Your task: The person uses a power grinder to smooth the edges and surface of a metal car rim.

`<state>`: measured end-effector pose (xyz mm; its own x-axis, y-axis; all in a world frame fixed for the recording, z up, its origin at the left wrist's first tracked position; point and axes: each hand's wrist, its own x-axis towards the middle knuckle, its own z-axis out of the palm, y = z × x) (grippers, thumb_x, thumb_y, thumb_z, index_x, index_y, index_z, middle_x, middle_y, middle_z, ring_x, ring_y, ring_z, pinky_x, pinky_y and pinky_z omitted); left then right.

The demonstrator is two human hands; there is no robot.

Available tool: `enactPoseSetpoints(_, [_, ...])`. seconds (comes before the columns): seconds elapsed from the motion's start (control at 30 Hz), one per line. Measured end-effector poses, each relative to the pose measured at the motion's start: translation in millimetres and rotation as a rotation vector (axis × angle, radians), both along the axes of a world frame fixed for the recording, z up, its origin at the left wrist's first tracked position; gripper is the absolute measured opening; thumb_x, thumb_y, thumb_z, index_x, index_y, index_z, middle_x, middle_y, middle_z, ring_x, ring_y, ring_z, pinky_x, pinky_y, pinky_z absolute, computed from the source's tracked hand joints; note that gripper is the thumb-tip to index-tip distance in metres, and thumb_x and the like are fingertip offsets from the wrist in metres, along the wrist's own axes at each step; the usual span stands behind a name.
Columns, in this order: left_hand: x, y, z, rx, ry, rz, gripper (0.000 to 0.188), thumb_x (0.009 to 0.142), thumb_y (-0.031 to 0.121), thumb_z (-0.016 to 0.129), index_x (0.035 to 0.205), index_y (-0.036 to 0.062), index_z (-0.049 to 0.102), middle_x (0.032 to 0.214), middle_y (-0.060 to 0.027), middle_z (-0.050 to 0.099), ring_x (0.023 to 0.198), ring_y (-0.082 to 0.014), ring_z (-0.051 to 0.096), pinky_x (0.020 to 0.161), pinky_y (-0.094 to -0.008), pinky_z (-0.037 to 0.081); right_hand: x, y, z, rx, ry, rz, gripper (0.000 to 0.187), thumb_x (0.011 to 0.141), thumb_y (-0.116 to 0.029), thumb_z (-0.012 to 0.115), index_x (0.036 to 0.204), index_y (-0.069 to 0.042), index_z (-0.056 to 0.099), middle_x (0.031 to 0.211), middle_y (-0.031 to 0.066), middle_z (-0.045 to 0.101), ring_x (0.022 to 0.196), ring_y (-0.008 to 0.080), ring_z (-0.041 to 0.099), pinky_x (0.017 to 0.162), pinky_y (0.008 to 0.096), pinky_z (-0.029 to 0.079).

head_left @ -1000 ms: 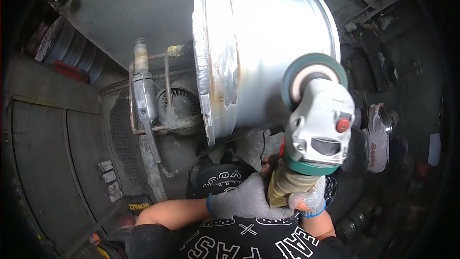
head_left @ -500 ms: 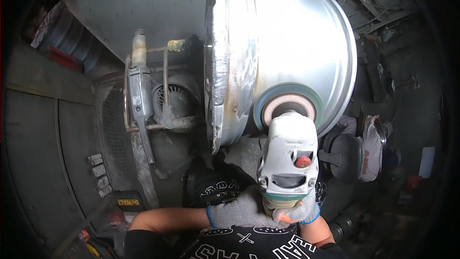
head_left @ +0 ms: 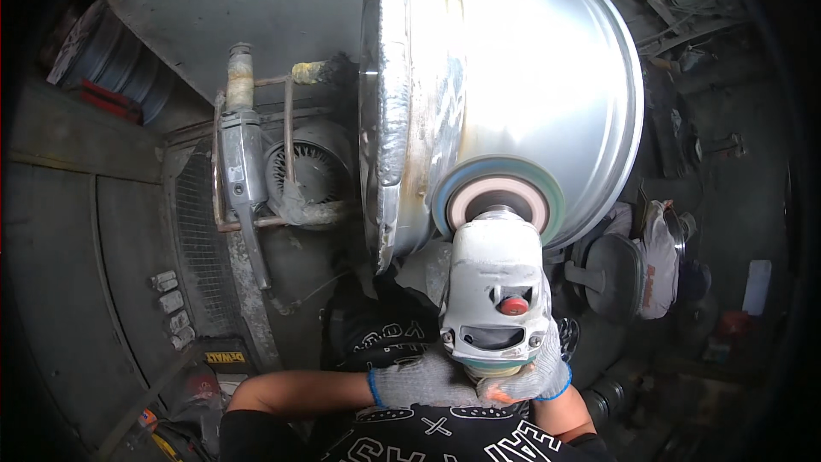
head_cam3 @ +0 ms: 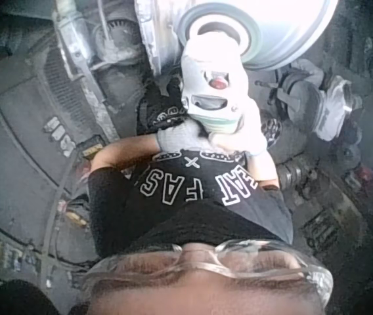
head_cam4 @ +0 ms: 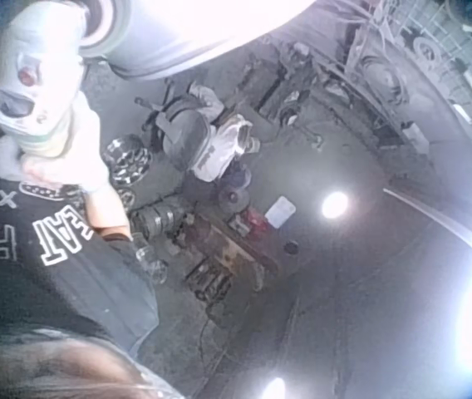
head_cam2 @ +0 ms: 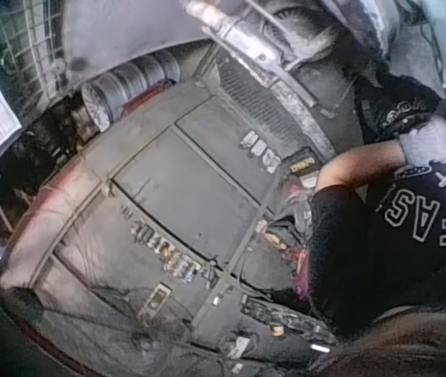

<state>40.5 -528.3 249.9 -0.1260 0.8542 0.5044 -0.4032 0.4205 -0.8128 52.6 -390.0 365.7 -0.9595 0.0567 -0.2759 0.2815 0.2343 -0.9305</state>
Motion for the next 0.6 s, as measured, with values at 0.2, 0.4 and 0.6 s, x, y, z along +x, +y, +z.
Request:
enactPoseSetpoints(0.2, [-4.2,-4.1,12.2,-0.202,-0.039,-0.277,0.059,0.096,0.033,0.040,0.140,-0.0016,0.021,0.143,-0.0191,0.026,0.132,-0.0296,0.031,0.113,-0.0444,0.025,-0.4,-0.9,2.6,-0.091,-0.005,-0.056,0.093,0.053,-0.035,0.086,0.126,0.004,0.045,0.111,0.0132,0.062,0.099,0.0221,0.063,0.089,0.0334,0.047])
enactPoseSetpoints(0.4, [-19.2,-4.5,28.8,-0.194,-0.383,-0.402,0.067,0.091,0.038,0.046,0.139,-0.0026,0.021,0.142,-0.0236,0.023,0.132,-0.0386,0.024,0.112,-0.0542,0.019,-12.7,-2.7,22.3,-0.040,0.015,-0.051,0.092,0.055,-0.037,0.086,0.125,0.006,0.046,0.110,0.0151,0.062,0.098,0.0206,0.062,0.088,0.0323,0.047])
enactPoseSetpoints(0.6, [-21.9,-0.3,38.9,-0.484,1.207,0.347,0.073,0.084,0.040,0.058,0.136,-0.0019,0.027,0.137,-0.0210,0.032,0.129,-0.0340,0.033,0.110,-0.0477,0.026,-21.8,-3.6,34.9,-0.200,-0.087,-0.122,0.092,0.055,-0.037,0.088,0.124,0.007,0.047,0.111,0.0140,0.062,0.099,0.0184,0.060,0.090,0.0311,0.045])
